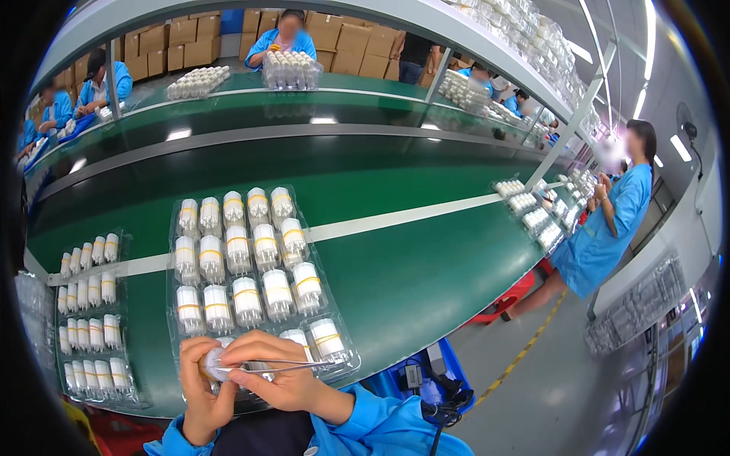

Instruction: The person uses tweezers to insert small white components into the center of cylindrical white objects held in a clear plastic tray. The person handles the objects one at a time, performing a repetitive insertion task on a green factory workbench.

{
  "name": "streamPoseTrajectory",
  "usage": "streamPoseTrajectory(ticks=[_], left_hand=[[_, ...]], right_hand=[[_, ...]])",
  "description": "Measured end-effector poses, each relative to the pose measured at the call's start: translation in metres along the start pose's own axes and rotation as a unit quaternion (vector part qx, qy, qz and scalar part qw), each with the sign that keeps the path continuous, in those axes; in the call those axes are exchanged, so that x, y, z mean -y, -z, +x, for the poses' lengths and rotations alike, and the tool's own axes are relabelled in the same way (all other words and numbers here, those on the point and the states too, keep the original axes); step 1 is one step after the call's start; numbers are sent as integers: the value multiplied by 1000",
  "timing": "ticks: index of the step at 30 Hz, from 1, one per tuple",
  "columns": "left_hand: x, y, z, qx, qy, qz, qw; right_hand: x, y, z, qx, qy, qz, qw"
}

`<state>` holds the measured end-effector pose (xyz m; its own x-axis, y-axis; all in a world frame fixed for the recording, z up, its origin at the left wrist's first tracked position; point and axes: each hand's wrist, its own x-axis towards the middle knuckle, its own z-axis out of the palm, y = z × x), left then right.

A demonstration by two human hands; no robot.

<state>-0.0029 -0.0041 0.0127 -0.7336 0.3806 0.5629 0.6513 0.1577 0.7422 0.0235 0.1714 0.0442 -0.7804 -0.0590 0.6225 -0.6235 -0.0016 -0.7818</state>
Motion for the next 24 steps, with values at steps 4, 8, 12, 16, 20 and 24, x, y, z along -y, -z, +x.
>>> streamPoseTrajectory(ticks=[4,8,12,16,20,24], left_hand=[[-9,-3,-2,-31,35,-54,997],[-9,-2,-2,-27,27,-38,999],[-9,-2,-3,-30,31,-41,998],[-9,-3,-6,-32,35,-54,997],[-10,-2,-7,-33,38,-50,997],[-4,0,-7,-25,16,-21,999]], right_hand=[[-3,-1,-1,7,-6,4,1000],[-6,-1,-3,4,-16,34,999],[-5,-2,-7,-29,-85,127,988],[-5,-2,-9,-24,-81,123,989],[-4,-4,-8,-23,-84,121,989],[-3,-3,-8,-21,-67,77,995]])
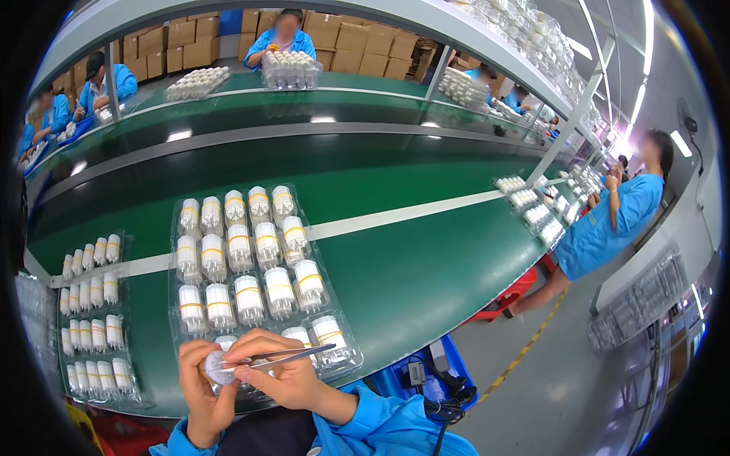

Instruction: The person uses tweezers to insert small white components into the center of cylindrical white objects held in a clear plastic tray. The person handles the objects one at a time, performing a repetitive insertion task on a green factory workbench.

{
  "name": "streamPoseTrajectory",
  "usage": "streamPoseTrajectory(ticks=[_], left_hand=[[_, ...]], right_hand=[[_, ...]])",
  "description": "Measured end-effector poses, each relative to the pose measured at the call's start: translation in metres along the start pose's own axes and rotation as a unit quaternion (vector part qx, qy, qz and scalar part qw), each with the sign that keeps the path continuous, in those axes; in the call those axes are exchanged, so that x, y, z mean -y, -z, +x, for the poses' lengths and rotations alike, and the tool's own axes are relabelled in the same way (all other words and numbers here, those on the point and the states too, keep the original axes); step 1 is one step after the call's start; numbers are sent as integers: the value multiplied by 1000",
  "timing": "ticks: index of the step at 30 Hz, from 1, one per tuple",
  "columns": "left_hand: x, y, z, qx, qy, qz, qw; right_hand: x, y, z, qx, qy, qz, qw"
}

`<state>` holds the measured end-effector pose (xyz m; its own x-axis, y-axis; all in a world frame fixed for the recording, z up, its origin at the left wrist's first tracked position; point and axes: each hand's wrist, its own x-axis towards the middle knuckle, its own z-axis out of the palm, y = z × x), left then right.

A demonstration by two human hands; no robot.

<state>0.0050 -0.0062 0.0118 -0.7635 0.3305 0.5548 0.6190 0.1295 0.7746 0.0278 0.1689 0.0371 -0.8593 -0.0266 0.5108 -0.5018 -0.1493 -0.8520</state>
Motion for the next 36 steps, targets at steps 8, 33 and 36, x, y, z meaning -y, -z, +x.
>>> streamPoseTrajectory(ticks=[8,33,36], left_hand=[[-2,1,0,-35,-13,33,999],[3,1,2,-32,-8,-30,999],[3,0,1,-32,-10,-25,999]], right_hand=[[-5,-2,2,8,26,-22,999],[0,-5,11,16,53,-79,995],[1,-5,10,19,56,-84,995]])
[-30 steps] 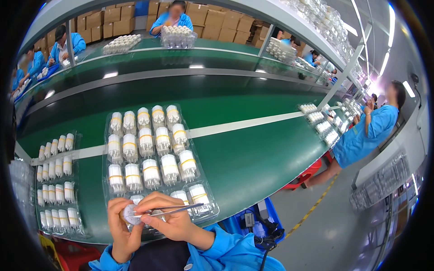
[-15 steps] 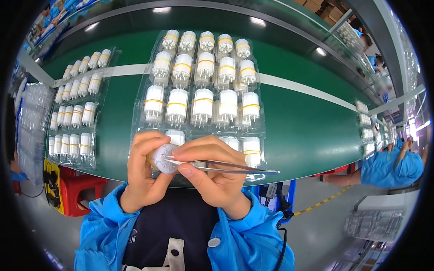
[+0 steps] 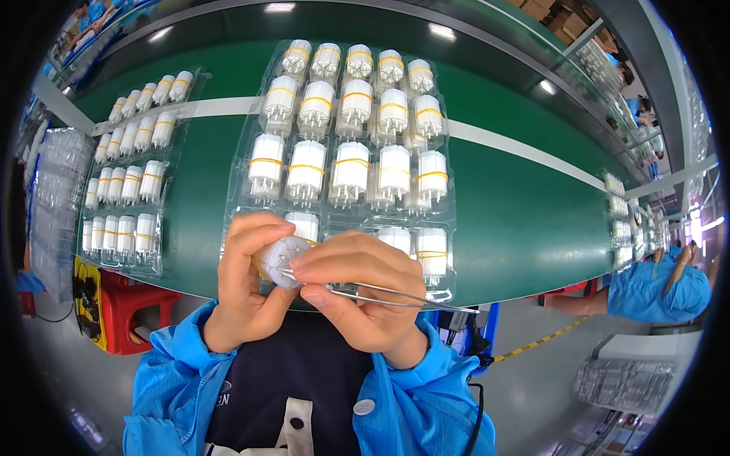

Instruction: The person uses tweezers to insert small white components into the center of cylindrical white objects held in a clear plastic tray. The person handles the objects one at a time, performing a repetitive insertion task on a green factory workbench.

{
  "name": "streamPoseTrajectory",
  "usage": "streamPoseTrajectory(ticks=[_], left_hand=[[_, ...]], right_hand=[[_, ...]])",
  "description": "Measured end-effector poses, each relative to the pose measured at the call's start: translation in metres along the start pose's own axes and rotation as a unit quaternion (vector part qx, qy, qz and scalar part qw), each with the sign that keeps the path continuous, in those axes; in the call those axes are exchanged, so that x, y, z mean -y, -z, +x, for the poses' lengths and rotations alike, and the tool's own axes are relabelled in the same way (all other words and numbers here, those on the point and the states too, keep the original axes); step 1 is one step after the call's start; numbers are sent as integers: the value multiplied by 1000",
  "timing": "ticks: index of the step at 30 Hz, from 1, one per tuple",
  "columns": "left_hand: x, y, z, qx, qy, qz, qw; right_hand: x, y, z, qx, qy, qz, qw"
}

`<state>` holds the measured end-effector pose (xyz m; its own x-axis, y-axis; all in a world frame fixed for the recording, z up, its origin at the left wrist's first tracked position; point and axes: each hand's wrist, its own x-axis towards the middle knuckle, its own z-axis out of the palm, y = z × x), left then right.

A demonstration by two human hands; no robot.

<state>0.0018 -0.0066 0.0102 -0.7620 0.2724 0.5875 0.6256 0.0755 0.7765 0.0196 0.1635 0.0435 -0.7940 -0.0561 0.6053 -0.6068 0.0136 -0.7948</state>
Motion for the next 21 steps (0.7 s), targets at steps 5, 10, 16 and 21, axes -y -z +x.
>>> streamPoseTrajectory(ticks=[5,10,16,21], left_hand=[[1,1,0,0,-3,3,1000],[1,1,-1,3,6,-2,1000],[2,1,0,2,1,3,1000],[1,3,1,7,-4,7,1000]], right_hand=[[2,0,1,8,-2,-19,1000],[0,-1,1,0,-5,-9,1000],[3,-2,3,-1,-10,-19,1000],[1,-1,2,-2,-3,-22,1000]])
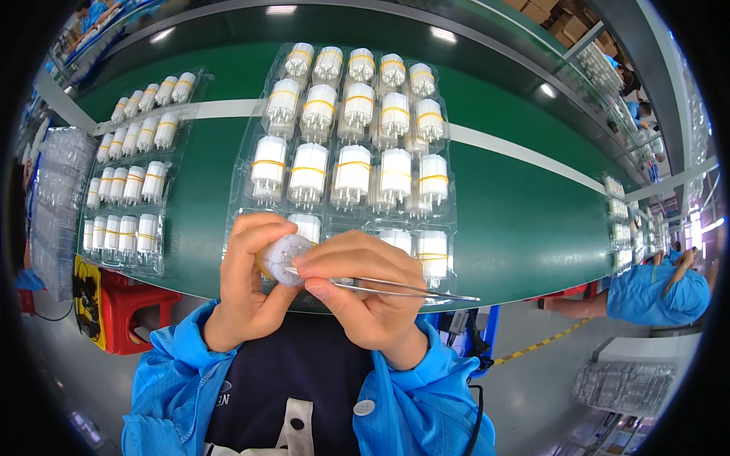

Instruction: The person uses tweezers to insert small white components into the center of cylindrical white objects held in a clear plastic tray. The person handles the objects one at a time, performing a repetitive insertion task on a green factory workbench.

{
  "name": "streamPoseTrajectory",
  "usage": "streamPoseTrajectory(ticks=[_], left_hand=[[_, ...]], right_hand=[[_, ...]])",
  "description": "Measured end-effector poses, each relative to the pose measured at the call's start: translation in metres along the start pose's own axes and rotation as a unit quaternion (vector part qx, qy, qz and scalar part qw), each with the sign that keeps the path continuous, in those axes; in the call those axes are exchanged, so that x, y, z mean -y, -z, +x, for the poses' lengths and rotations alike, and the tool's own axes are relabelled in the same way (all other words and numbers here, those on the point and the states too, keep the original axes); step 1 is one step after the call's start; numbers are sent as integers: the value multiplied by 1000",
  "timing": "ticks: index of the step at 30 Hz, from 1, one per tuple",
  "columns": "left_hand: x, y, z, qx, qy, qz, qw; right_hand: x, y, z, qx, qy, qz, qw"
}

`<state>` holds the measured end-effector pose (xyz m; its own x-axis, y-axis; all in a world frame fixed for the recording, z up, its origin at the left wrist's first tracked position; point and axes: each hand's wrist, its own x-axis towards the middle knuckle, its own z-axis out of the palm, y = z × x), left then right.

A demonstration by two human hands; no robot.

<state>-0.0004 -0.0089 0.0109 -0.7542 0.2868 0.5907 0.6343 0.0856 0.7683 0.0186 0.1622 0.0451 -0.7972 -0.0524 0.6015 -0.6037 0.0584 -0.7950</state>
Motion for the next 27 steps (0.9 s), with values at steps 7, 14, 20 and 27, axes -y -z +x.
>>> streamPoseTrajectory(ticks=[7,14,20,27], left_hand=[[-1,1,1,18,0,-1,1000],[-2,3,6,13,-42,85,995],[-3,6,4,22,-27,37,999],[-7,9,4,70,20,-96,993]], right_hand=[[0,3,4,21,0,1,1000],[7,1,8,28,-14,-50,998],[4,8,9,46,-4,11,999],[2,9,7,15,20,45,999]])
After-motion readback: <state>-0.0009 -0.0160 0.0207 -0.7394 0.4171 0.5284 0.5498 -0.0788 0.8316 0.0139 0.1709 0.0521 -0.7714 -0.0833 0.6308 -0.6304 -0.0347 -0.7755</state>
